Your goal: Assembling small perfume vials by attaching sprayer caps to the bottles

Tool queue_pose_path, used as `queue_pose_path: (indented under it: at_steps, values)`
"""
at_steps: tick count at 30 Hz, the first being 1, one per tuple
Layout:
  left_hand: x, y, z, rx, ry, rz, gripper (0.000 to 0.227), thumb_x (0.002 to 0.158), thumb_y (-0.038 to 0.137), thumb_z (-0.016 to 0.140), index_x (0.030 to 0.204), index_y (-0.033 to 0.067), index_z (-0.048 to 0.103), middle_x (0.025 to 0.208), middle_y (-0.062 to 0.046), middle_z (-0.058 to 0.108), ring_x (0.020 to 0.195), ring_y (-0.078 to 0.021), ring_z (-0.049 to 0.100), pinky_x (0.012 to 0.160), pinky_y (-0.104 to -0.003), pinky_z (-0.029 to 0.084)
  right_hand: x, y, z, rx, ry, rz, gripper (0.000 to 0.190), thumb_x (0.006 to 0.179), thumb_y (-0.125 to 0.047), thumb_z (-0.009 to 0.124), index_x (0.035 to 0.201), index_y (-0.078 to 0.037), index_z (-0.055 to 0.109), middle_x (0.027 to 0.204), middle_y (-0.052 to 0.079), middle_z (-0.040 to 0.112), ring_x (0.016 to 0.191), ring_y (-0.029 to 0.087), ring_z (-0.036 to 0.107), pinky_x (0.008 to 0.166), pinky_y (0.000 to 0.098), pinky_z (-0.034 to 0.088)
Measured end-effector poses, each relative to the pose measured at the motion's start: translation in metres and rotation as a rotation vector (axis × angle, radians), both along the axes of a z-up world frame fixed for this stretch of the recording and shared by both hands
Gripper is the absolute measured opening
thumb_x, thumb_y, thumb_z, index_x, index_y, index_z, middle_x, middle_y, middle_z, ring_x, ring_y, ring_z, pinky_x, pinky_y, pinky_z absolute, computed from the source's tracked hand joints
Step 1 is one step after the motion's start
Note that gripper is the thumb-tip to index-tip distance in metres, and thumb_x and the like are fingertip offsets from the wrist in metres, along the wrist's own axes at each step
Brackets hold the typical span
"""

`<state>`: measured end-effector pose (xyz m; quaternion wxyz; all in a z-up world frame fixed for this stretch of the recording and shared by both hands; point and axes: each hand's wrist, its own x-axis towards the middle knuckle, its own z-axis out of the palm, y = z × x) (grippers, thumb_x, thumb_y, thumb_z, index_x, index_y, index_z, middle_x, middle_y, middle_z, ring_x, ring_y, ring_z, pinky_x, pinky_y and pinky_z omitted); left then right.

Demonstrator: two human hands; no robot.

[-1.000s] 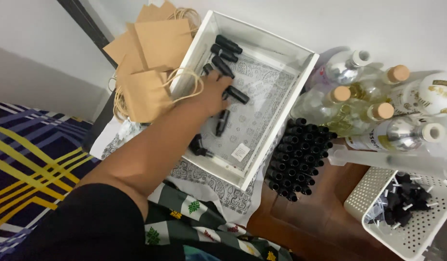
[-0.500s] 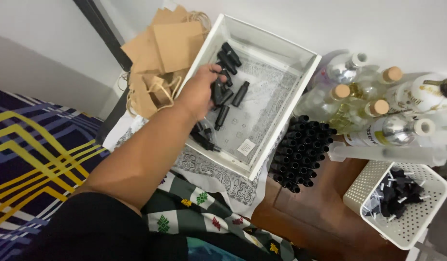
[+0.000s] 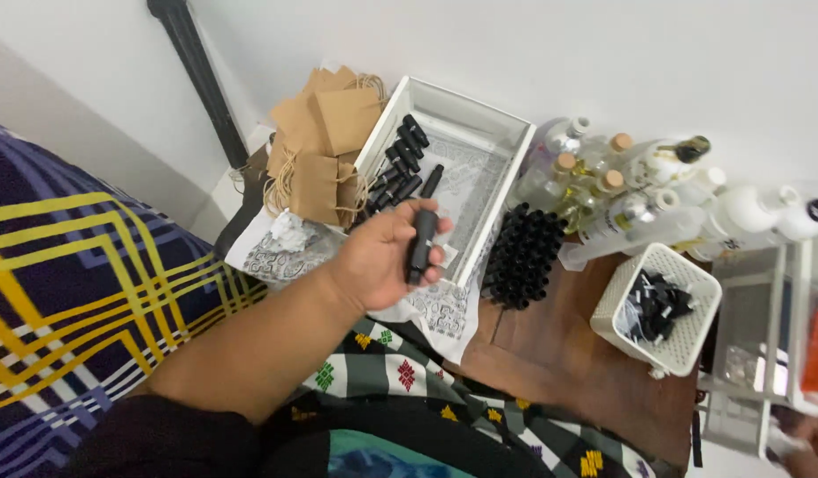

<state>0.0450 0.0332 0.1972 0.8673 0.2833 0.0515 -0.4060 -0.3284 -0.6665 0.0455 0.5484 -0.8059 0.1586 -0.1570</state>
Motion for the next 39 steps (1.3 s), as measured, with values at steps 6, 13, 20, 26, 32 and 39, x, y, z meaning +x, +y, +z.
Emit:
queue_pose_path:
  at_steps: [6,13,20,26,32,39]
  values:
    - [-0.084,-0.023,0.059,0.173,-0.017,-0.067,0.05,0.087,-0.001,0.043,0.132,0.0181,0.054,0.095,-0.019,0.055,0.077,-0.0303,0.06,0.06,-0.038,0.05,0.09,0.306,0.189,-0.175,-0.048,0.191,0.022,0.082,0.006,0.064,0.098,-0.009,0.063,0.109,0.012,0.072,0.103,0.021,0.069,0.095,0.0323,0.053]
    - [-0.187,-0.035,0.058,0.249,-0.04,-0.157,0.023,0.097,0.014,0.064,0.119,0.0196,0.061,0.107,-0.006,0.062,0.085,-0.024,0.061,0.053,-0.034,0.057,0.096,0.471,0.254,-0.646,-0.561,0.538,0.03,0.087,-0.007,0.078,0.116,-0.01,0.07,0.117,0.011,0.068,0.1,0.029,0.071,0.097,0.0442,0.058]
    - [-0.23,-0.047,0.024,0.2,-0.132,-0.109,0.03,0.1,0.014,0.064,0.129,0.0093,0.061,0.101,-0.004,0.065,0.076,-0.0148,0.068,0.058,-0.028,0.065,0.076,0.484,0.226,-0.896,-0.469,0.209,0.014,0.087,-0.026,0.08,0.099,-0.017,0.08,0.089,0.004,0.069,0.08,0.026,0.067,0.07,0.0389,0.055]
    - [-0.253,-0.052,0.034,0.273,-0.144,-0.106,0.029,0.1,0.015,0.062,0.127,0.0038,0.06,0.091,-0.006,0.062,0.073,-0.0134,0.063,0.052,-0.024,0.061,0.065,0.484,0.236,-0.885,-0.554,0.275,0.011,0.093,-0.007,0.07,0.097,0.002,0.073,0.081,0.019,0.065,0.072,0.042,0.062,0.064,0.0504,0.054]
    - [-0.253,-0.053,0.042,0.372,-0.123,-0.074,0.029,0.102,0.012,0.054,0.128,0.001,0.061,0.086,-0.011,0.062,0.066,-0.0173,0.062,0.045,-0.025,0.059,0.059,0.494,0.232,-0.688,-0.66,0.347,0.009,0.092,-0.015,0.069,0.094,-0.011,0.077,0.085,0.006,0.067,0.075,0.031,0.064,0.072,0.0442,0.056]
    - [-0.245,-0.053,0.031,0.291,-0.209,-0.014,0.025,0.101,0.013,0.059,0.12,-0.0009,0.064,0.077,-0.014,0.064,0.057,-0.0177,0.063,0.043,-0.027,0.058,0.068,0.496,0.226,-0.814,-0.701,0.344,0.011,0.095,-0.021,0.067,0.095,-0.012,0.074,0.088,0.005,0.065,0.08,0.03,0.064,0.077,0.0464,0.052]
